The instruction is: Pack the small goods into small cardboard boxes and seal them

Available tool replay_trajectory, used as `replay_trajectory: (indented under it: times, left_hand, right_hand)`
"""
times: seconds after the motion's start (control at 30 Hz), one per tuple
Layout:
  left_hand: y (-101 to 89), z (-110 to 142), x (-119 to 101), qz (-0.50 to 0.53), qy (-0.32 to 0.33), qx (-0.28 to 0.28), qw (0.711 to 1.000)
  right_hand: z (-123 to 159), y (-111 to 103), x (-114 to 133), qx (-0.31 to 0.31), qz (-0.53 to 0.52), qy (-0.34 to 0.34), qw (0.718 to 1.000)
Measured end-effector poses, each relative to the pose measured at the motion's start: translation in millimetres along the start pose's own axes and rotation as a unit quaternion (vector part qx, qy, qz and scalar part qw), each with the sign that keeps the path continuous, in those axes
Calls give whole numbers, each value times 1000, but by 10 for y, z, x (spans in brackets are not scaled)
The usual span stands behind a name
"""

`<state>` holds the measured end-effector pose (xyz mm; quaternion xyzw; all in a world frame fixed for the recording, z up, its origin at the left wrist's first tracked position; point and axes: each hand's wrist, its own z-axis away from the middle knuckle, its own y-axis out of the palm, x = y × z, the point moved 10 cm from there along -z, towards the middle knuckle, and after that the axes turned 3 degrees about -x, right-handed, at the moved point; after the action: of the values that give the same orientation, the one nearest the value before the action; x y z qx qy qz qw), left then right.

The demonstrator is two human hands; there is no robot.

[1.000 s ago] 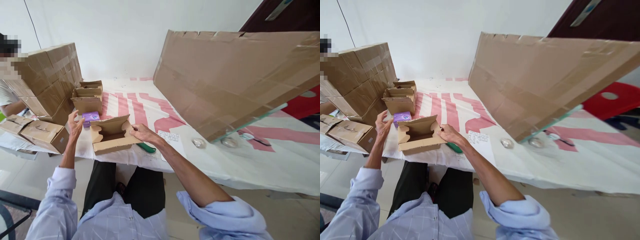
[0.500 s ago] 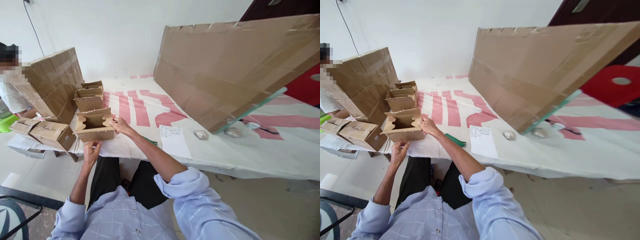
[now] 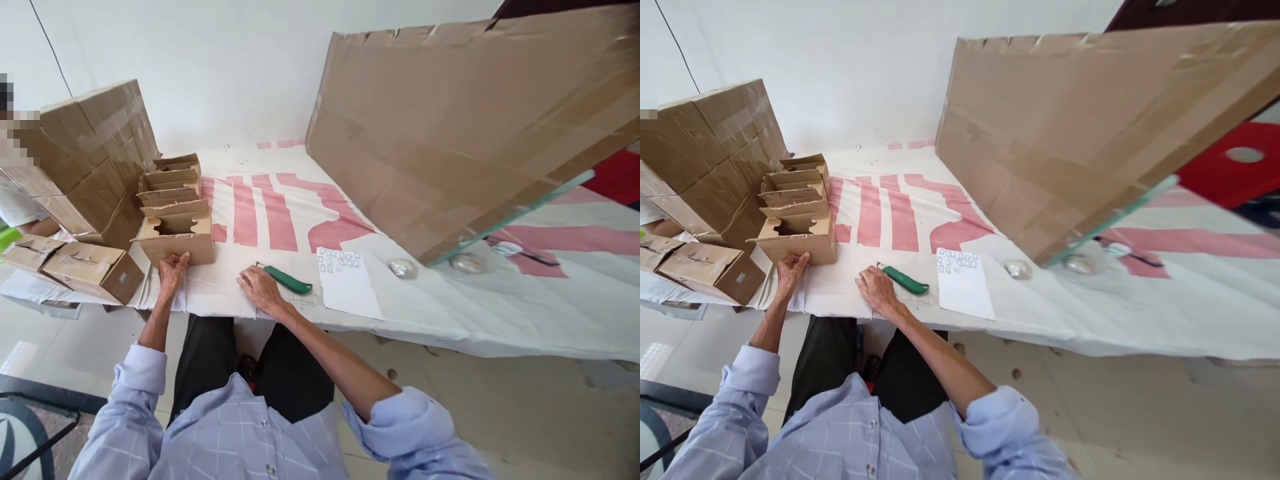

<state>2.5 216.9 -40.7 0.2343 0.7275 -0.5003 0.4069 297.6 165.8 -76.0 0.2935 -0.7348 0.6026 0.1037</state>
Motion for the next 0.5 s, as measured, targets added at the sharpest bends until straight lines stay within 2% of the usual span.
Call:
replay_trajectory:
  times: [0.1,0.23,0.5]
  left_hand:
    - [21,-224,10,3,0,8,1000]
    - [72,-543,48,10,-10,9,1000]
    - [325,-1122,-19,22,-23,23,999]
  right_hand:
    - [88,63,-4,-23,6,-30,999]
    - [139,64,-22,-48,-14,-35,998]
    - [183,50,-15,-68,-39,-50,996]
